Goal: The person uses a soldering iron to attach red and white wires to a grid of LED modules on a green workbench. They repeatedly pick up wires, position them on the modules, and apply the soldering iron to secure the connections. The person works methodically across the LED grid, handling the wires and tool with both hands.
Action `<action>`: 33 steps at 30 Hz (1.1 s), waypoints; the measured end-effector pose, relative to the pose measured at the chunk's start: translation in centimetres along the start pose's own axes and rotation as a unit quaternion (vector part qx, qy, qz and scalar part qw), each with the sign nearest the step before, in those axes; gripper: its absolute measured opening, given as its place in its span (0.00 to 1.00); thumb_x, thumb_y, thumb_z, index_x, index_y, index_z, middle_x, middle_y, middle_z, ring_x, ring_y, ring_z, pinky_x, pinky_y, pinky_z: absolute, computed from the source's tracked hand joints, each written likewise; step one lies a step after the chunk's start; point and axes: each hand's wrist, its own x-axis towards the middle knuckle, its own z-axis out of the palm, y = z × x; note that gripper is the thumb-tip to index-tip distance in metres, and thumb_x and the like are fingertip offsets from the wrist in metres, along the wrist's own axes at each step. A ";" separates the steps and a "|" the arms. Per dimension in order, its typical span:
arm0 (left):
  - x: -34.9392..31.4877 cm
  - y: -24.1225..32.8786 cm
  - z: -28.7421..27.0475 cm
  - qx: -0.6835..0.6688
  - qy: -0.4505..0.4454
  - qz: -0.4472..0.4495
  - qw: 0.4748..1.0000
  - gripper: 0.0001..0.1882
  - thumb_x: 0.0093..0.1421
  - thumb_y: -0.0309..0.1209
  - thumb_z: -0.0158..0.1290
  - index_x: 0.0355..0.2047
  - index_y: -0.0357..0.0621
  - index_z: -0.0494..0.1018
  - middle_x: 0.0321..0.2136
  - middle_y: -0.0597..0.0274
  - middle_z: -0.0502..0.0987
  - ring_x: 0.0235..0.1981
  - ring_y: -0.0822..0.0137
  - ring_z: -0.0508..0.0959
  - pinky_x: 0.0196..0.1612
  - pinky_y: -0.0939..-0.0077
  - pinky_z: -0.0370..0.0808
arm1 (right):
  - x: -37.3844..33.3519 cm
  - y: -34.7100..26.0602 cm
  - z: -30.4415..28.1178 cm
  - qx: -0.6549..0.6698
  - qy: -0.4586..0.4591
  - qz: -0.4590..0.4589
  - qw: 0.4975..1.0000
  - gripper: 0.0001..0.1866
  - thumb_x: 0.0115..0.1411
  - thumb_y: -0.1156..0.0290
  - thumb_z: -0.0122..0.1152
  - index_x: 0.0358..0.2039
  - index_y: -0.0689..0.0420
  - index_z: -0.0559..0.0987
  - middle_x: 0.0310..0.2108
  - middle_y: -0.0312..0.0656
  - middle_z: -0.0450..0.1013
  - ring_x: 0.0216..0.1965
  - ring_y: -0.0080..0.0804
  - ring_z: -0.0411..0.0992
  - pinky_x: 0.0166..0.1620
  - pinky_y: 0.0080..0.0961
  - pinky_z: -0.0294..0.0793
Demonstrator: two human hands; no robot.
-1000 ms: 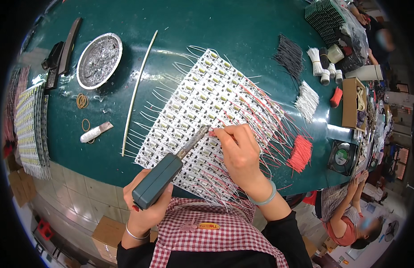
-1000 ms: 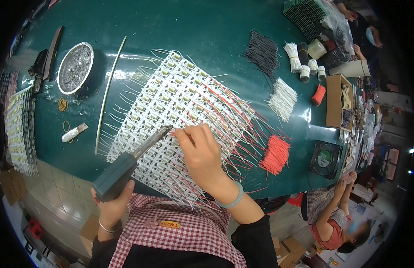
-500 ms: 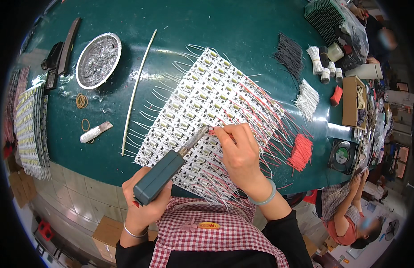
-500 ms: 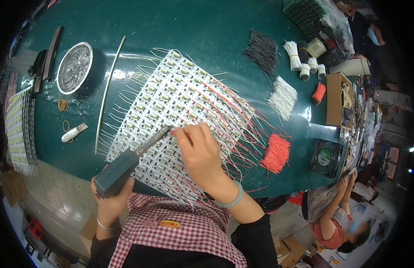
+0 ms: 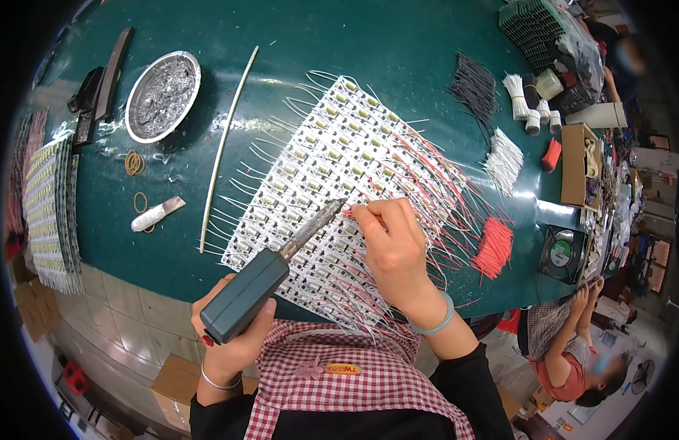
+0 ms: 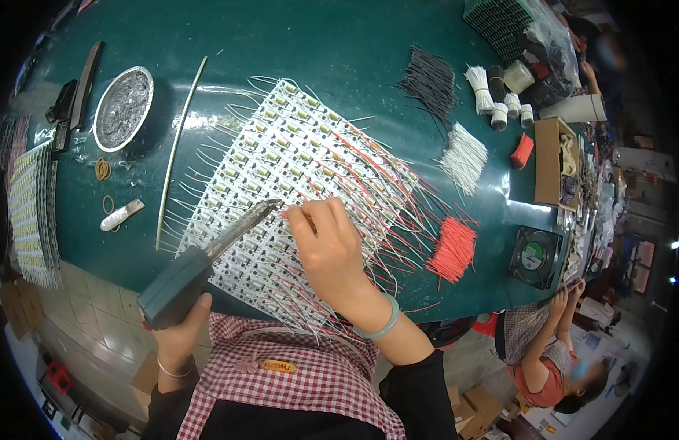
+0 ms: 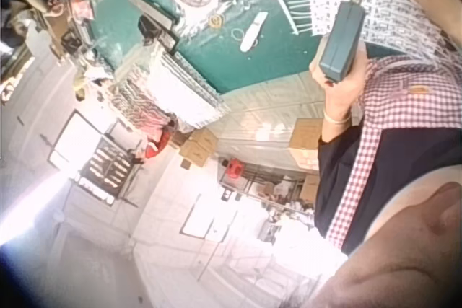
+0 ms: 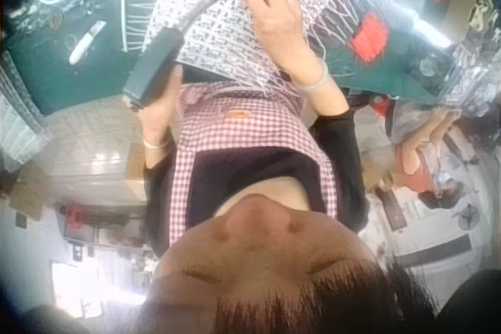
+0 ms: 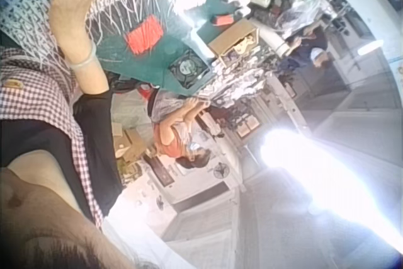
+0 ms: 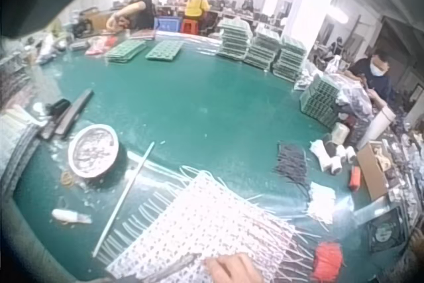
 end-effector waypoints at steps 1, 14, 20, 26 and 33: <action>0.0 0.1 0.0 -0.002 -0.001 -0.010 1.000 0.12 0.46 0.19 0.61 0.34 0.29 0.79 0.29 0.54 0.79 0.24 0.69 0.78 0.27 0.79 0.73 | 0.0 0.0 0.0 0.003 0.001 0.001 1.000 0.15 0.46 0.85 0.61 0.38 0.66 0.78 0.33 0.42 0.70 0.33 0.37 0.68 0.30 0.29 0.71; -1.1 -0.3 -0.5 0.002 0.008 -0.023 1.000 0.12 0.48 0.19 0.62 0.35 0.29 0.78 0.30 0.54 0.80 0.26 0.70 0.78 0.29 0.79 0.74 | -0.7 -1.3 -0.5 0.014 0.023 0.012 1.000 0.16 0.46 0.84 0.63 0.38 0.63 0.81 0.30 0.39 0.72 0.30 0.34 0.70 0.29 0.27 0.71; -1.6 -0.6 -0.7 0.017 0.003 0.005 1.000 0.12 0.48 0.19 0.62 0.34 0.28 0.78 0.30 0.54 0.79 0.25 0.69 0.78 0.28 0.79 0.74 | -1.2 -1.3 0.0 0.012 0.017 0.008 1.000 0.16 0.47 0.83 0.62 0.39 0.63 0.81 0.31 0.38 0.72 0.30 0.34 0.70 0.28 0.27 0.71; -1.8 -0.5 -0.6 0.017 -0.015 0.010 1.000 0.11 0.47 0.17 0.61 0.33 0.28 0.77 0.30 0.52 0.80 0.25 0.69 0.78 0.28 0.79 0.73 | -1.4 -1.5 0.1 0.011 0.001 0.010 1.000 0.14 0.47 0.82 0.62 0.38 0.64 0.80 0.33 0.40 0.72 0.31 0.34 0.69 0.28 0.27 0.71; -1.8 -0.3 -0.4 0.034 -0.016 0.020 0.999 0.09 0.47 0.16 0.61 0.31 0.29 0.77 0.30 0.52 0.79 0.25 0.68 0.78 0.28 0.79 0.73 | -1.3 -1.7 0.1 0.010 0.000 0.009 1.000 0.14 0.48 0.82 0.63 0.38 0.64 0.80 0.33 0.41 0.71 0.32 0.35 0.69 0.29 0.28 0.71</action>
